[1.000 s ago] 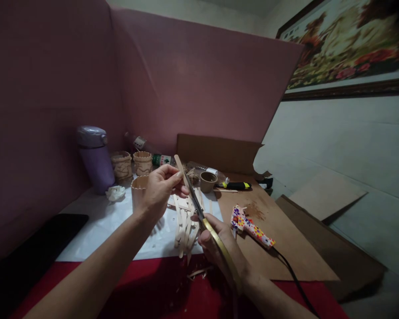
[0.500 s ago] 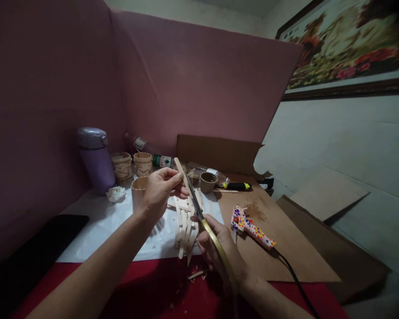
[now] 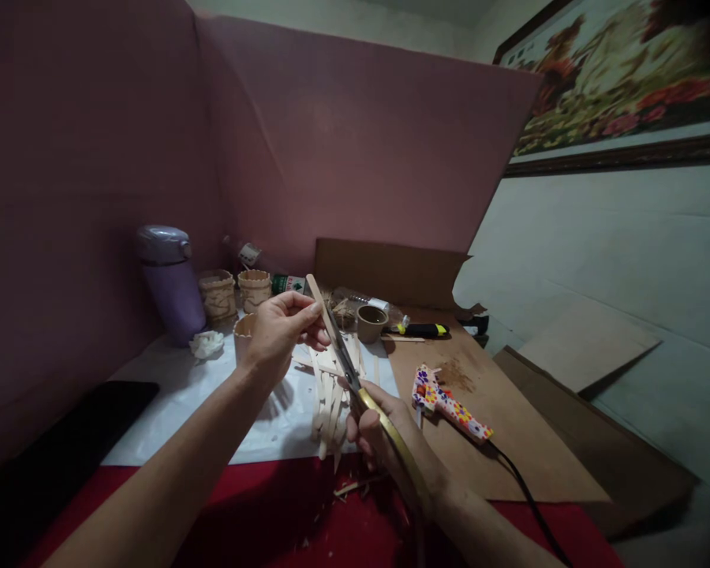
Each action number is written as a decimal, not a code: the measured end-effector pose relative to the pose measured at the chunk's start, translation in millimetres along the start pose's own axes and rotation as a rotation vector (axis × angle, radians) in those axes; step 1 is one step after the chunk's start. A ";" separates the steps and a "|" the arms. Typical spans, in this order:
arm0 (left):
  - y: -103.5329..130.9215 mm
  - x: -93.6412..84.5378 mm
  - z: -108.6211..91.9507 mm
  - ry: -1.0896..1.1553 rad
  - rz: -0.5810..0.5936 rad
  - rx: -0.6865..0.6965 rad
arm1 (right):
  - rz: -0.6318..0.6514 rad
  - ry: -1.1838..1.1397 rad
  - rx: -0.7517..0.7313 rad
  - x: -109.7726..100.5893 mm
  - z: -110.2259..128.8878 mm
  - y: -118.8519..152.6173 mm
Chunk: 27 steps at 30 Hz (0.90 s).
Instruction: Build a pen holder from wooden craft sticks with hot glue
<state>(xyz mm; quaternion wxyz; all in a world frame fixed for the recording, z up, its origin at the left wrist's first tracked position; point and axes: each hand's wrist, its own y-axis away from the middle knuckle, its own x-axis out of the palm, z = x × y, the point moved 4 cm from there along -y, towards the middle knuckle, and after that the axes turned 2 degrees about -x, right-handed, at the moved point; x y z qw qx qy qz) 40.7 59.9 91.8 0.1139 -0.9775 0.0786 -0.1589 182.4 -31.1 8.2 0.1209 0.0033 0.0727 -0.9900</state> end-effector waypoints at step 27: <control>1.2 1.4 12.6 -0.012 -0.096 0.008 | -0.189 0.033 0.019 3.7 15.5 1.8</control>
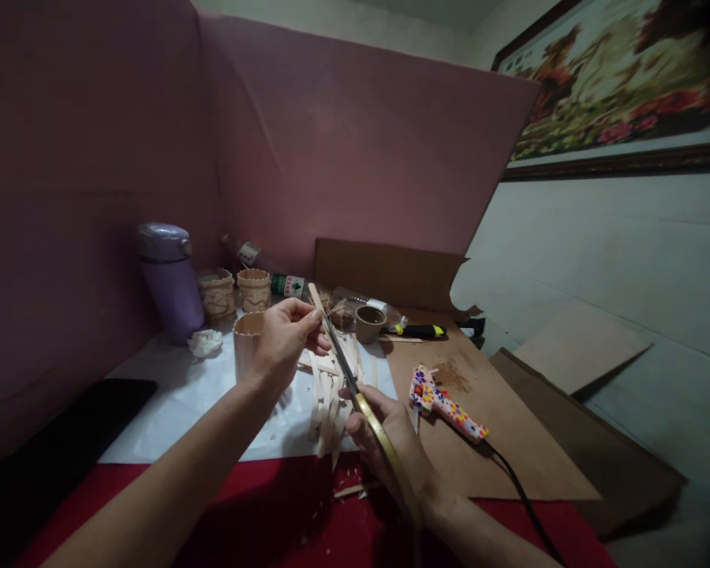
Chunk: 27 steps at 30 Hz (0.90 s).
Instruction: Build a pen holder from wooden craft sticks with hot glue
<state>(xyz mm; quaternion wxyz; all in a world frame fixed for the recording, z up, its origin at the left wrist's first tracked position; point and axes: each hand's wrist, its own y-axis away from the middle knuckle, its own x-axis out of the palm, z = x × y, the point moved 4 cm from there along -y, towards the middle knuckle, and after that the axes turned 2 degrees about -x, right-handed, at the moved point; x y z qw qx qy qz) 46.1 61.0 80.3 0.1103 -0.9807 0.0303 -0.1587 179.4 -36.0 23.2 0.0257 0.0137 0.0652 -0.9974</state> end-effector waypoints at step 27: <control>-2.4 -3.6 5.0 -0.201 0.358 -0.268 | 0.127 -0.188 0.131 -0.8 -15.6 -1.6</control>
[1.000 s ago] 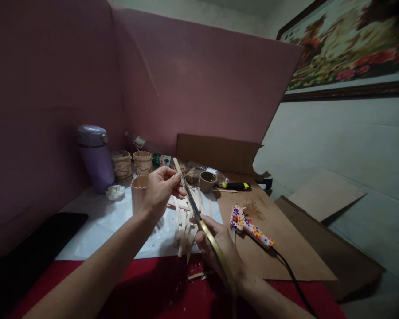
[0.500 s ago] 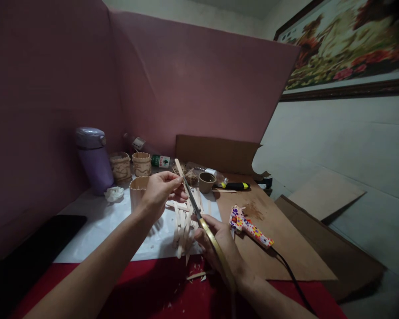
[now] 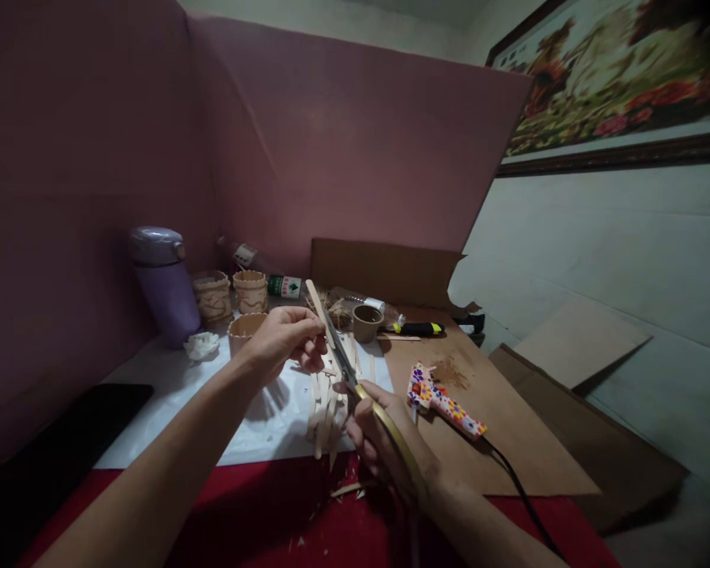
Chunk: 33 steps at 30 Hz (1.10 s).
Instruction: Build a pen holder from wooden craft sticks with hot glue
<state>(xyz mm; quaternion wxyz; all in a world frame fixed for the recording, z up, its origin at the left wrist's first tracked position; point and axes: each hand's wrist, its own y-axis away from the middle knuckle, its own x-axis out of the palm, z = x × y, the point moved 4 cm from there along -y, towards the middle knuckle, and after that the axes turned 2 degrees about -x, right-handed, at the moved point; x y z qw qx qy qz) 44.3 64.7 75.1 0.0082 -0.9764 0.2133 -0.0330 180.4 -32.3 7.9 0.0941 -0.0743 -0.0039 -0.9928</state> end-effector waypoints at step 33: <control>-1.9 22.7 22.8 -1.193 0.014 0.871 | -0.338 -0.260 -0.158 -28.6 21.0 -8.5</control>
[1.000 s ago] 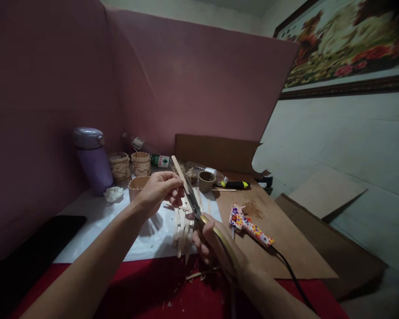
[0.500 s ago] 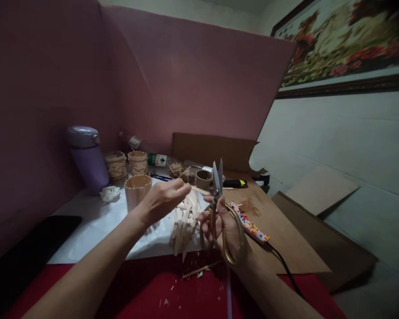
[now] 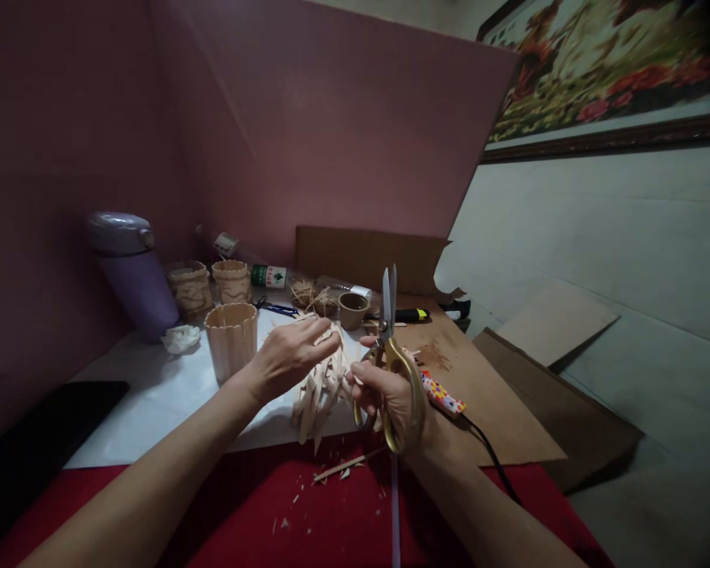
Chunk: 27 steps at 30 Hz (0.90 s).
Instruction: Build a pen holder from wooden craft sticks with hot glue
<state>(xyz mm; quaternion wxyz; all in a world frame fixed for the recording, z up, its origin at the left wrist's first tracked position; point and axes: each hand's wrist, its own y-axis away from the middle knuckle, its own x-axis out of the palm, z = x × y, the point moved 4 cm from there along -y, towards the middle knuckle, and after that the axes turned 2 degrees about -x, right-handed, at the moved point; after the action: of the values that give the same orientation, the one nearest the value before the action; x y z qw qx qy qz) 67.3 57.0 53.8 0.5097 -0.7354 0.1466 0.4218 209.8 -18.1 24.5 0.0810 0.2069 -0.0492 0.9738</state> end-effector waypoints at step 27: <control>-2.7 -35.7 16.6 1.285 -0.426 -0.878 | 0.303 0.295 0.045 19.3 -9.9 17.2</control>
<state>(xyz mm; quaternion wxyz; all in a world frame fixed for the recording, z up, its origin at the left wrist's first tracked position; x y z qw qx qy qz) 39.8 65.0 80.9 0.0598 -0.9795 0.0889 -0.1707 185.3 -31.1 22.4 -0.0648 0.0541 -0.0456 0.9954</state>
